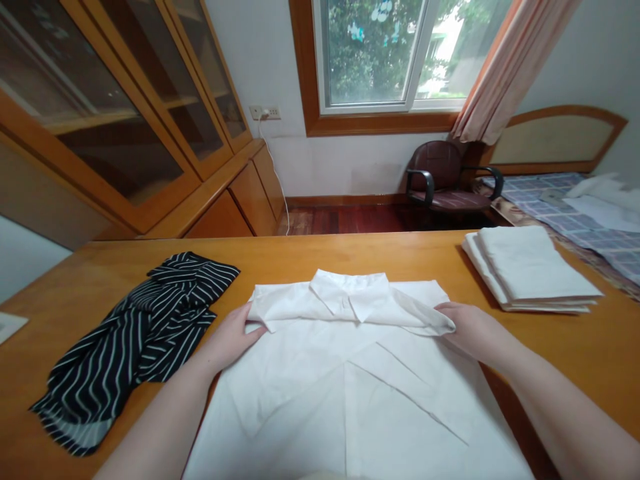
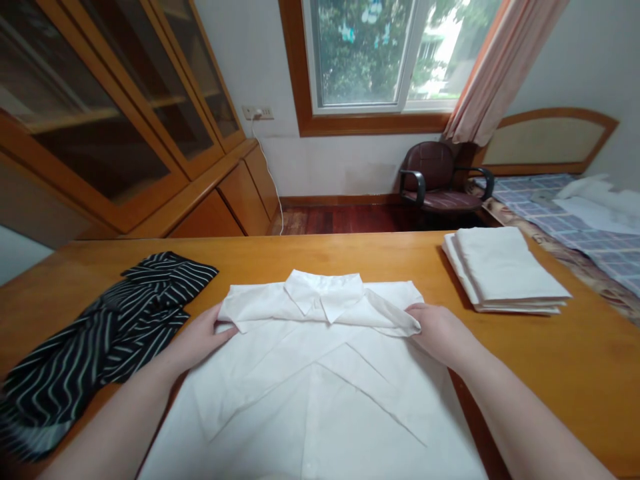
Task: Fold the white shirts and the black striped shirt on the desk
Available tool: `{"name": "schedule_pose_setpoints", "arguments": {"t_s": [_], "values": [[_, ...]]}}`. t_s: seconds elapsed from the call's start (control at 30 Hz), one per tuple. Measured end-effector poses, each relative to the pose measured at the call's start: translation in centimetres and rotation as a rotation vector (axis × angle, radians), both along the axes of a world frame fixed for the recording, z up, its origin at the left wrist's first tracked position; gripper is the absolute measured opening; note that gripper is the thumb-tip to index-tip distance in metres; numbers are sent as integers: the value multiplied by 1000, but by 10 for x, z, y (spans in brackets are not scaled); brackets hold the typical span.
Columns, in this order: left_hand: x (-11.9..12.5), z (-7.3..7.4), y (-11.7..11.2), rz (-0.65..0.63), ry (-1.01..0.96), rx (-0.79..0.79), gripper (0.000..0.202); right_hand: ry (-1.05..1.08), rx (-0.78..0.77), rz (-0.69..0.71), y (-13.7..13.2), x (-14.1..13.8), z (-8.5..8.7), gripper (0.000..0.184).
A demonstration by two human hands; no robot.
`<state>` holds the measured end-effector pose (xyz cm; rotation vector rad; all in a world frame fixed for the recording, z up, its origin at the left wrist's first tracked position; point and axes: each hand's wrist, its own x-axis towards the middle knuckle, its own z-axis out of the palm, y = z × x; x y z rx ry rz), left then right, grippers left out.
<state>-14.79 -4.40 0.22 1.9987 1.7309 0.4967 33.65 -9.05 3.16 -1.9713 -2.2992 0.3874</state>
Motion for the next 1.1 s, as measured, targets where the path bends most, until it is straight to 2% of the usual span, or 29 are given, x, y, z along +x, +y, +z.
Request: {"name": "schedule_pose_setpoints", "arguments": {"t_s": [0.07,0.17,0.37,0.5,0.6,0.8,0.97,1.03,1.1], "values": [[1,-4,2,-38,-15,12,38,-57,6,19,5,-1,-1,26],[1,-6,12,-41,-27,10,40,-125,19,4,17,-1,-3,28],[10,-9,53,-28,-38,38,44,-68,60,-98,57,-1,-18,31],[26,-15,84,58,26,143,35,-8,62,-218,86,-1,-29,34],[34,-17,98,107,104,221,29,37,114,-286,97,-1,-35,35],[31,-18,98,27,116,260,28,120,185,-217,96,6,-45,37],[31,-16,90,64,231,362,35,187,177,-214,91,8,-40,71],[31,-13,89,58,215,428,39,219,183,-195,89,8,-39,74],[29,-11,90,12,158,473,44,244,220,-157,90,9,-40,70]]}}
